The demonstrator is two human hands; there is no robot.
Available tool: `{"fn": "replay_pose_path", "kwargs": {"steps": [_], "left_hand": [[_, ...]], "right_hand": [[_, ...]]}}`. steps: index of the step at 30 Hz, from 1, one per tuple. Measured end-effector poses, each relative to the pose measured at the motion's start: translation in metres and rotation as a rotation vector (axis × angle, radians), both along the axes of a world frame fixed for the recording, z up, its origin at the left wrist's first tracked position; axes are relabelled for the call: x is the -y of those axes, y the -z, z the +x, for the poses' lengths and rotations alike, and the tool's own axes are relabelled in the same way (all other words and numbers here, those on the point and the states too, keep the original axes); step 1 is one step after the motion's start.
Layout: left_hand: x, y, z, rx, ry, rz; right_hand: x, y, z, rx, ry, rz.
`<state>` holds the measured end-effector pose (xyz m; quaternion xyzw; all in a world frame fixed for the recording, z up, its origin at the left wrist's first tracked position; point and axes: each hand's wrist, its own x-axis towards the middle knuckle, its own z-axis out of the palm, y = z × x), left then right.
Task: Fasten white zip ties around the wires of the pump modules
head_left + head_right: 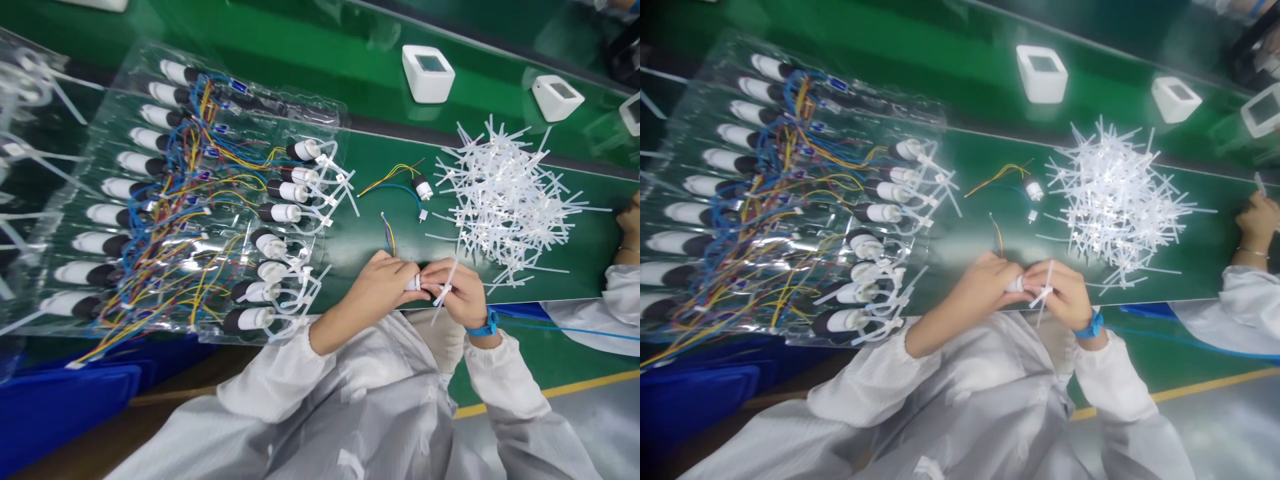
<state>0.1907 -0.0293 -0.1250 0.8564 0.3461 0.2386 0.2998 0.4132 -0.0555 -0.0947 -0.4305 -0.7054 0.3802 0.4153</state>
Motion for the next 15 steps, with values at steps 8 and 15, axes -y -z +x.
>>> {"fn": "replay_pose_path", "kwargs": {"steps": [8,15], "left_hand": [[0.003,-0.017,-0.001,0.088,-0.043,-0.044],[0.006,-0.014,-0.006,0.169,-0.110,0.089]], "right_hand": [[-0.002,0.011,0.001,-0.254,0.081,-0.266],[0.004,0.015,-0.004,-0.438,0.133,-0.464]]}}
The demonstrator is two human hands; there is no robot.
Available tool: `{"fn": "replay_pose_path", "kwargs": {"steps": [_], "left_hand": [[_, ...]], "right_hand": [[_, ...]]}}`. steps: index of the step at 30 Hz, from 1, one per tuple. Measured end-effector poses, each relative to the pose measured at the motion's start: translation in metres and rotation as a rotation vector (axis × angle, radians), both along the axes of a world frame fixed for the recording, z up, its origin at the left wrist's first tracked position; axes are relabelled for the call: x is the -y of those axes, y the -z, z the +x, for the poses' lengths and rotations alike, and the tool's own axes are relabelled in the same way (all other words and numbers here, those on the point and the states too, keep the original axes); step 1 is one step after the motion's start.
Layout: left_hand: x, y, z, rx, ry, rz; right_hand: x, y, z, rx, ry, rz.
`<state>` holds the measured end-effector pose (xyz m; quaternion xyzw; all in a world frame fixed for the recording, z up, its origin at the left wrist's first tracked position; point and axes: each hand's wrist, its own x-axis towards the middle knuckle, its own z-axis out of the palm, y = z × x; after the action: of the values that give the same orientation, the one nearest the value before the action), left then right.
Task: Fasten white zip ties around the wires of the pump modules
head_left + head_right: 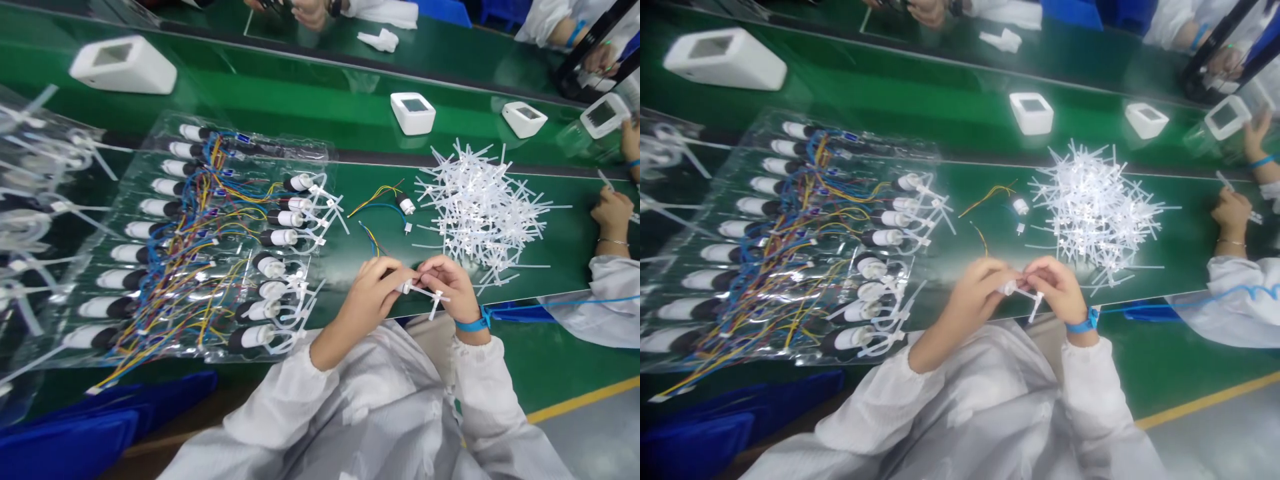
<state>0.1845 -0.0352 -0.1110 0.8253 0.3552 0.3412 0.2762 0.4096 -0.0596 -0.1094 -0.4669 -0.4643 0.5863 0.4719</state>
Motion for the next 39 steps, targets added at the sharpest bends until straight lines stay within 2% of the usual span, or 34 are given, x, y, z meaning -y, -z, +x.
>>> {"fn": "replay_pose_path", "kwargs": {"steps": [4,9,12,19,26,32,39], "left_hand": [[0.002,0.006,-0.001,0.029,-0.070,-0.009],[-0.001,0.010,0.004,0.028,-0.309,-0.034],[-0.003,0.012,0.008,0.001,-0.370,-0.018],[-0.004,0.013,0.007,0.030,-0.327,0.017],[0.015,0.013,-0.003,0.008,-0.437,-0.002],[0.035,0.008,-0.018,0.096,-0.339,-0.037],[0.031,0.006,-0.020,-0.057,-0.322,-0.119]], "right_hand": [[0.001,0.001,0.003,-0.056,-0.024,-0.004],[-0.001,0.001,0.003,-0.094,-0.029,-0.004],[-0.004,0.001,0.001,-0.078,0.025,0.024],[-0.010,0.001,-0.002,0.057,0.054,0.051],[-0.007,0.001,-0.006,0.158,0.105,0.077],[-0.004,0.003,-0.001,0.138,0.075,0.061],[0.002,0.003,-0.006,0.298,0.164,0.064]]}}
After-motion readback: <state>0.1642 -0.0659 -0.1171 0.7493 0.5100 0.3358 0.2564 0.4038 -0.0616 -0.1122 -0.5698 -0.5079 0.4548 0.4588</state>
